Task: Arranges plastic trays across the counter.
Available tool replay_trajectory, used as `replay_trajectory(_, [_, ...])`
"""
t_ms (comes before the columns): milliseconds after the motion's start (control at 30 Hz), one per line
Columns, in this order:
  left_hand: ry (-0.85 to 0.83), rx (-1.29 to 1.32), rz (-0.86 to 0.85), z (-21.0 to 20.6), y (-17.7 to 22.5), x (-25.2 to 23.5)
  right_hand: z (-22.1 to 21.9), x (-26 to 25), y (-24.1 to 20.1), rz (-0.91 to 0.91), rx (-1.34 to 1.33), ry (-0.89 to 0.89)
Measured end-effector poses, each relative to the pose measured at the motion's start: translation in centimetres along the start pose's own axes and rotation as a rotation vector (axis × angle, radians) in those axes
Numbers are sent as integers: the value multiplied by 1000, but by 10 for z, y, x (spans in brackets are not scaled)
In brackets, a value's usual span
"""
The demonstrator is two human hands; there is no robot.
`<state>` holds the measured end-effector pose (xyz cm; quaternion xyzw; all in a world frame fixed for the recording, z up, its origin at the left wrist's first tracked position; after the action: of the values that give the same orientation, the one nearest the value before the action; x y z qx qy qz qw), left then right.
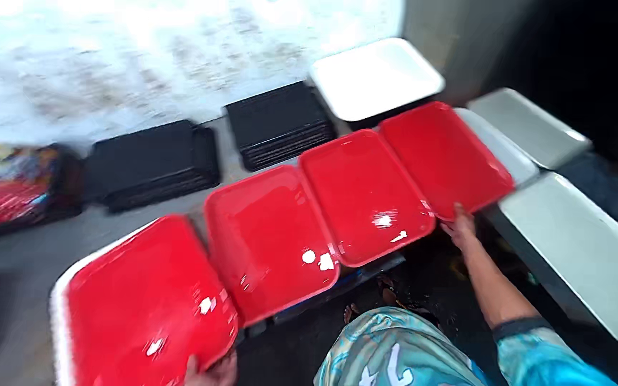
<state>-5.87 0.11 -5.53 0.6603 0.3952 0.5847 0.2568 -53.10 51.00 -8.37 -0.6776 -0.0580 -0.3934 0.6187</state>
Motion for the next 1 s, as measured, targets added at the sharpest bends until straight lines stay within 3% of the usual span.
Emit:
replay_trajectory(100, [212, 12, -15, -12, 21, 12, 4, 39, 15, -18, -27, -121])
replay_trajectory(200, [316, 65, 23, -3, 38, 1, 22, 56, 51, -60, 20, -173])
replay_trajectory(333, [375, 66, -25, 18, 44, -16, 40, 77, 105, -104, 291, -245])
replay_trajectory(500, [522, -139, -150, 47, 44, -31, 39, 121, 127, -110, 541, -341])
replay_trajectory(700, [492, -232, -205, 70, 76, -20, 15, 155, 123, -4, 812, -532])
replay_trajectory(833, [505, 21, -318, 102, 132, -5, -5, 186, 120, 96, 932, -761])
replay_trajectory(1000, [460, 97, -424, 153, 191, 24, -52, 258, 119, 295, 1023, -1116])
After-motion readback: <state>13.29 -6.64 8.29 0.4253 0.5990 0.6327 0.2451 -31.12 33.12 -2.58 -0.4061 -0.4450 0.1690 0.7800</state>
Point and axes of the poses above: each hand's wrist, its own x-axis away from the middle knuckle, its own z-axis out of the back of the hand, y = z × x, the point moved 1 cm from there along -x, towards the middle knuckle, and after that the axes turned 1 degree about y, right-handed, at the moved point
